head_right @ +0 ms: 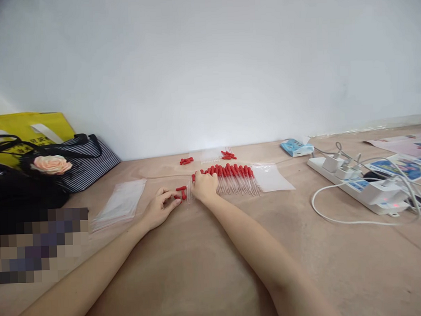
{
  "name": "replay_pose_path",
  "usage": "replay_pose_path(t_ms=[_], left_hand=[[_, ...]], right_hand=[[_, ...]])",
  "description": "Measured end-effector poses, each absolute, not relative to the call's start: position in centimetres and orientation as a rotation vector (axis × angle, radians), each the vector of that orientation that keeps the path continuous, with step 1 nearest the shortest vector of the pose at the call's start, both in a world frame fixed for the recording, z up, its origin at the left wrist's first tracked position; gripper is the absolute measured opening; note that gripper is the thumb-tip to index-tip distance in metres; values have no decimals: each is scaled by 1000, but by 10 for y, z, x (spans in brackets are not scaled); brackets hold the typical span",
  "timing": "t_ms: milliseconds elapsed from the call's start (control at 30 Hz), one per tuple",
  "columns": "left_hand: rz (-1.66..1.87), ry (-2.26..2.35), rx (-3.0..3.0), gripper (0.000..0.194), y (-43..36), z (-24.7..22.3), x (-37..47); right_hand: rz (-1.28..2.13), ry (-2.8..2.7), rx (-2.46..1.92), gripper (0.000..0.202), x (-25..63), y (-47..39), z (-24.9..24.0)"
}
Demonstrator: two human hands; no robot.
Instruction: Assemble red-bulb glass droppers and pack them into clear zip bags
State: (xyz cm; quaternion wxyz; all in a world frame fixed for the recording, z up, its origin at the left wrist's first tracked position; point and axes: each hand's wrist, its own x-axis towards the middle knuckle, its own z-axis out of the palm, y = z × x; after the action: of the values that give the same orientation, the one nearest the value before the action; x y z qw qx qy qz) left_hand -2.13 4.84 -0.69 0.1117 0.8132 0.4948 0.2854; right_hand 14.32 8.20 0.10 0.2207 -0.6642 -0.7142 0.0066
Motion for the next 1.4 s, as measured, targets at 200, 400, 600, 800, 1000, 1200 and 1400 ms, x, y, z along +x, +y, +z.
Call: replay_pose_path(t_ms=[200, 400, 600, 800, 1000, 1200, 1400], left_hand=[[812, 1464, 2381, 18, 49, -7, -21], [865, 1471, 2353, 14, 49, -8, -19], [1053, 1537, 2147, 14, 52, -13, -17], [1135, 1613, 2077, 26, 56, -19, -22], [1295, 1622, 2223, 34, 49, -12, -21], [1215, 1231, 2157, 16, 21, -9, 0], [819, 1103, 2277, 11, -6, -2, 12]], right_hand=[[38, -1988, -1838, 20, 142, 81, 1], [83, -2071, -1877, 21, 135, 73, 9], [127, -2129, -1969, 22, 125, 71, 14], [168, -2229, -1990, 21, 120, 69, 23], [137, -2367, -1803, 24, 171, 37, 30], [86, -2636, -1243, 17, 240, 8, 14], [189, -2629, -1096, 15, 261, 6, 4]])
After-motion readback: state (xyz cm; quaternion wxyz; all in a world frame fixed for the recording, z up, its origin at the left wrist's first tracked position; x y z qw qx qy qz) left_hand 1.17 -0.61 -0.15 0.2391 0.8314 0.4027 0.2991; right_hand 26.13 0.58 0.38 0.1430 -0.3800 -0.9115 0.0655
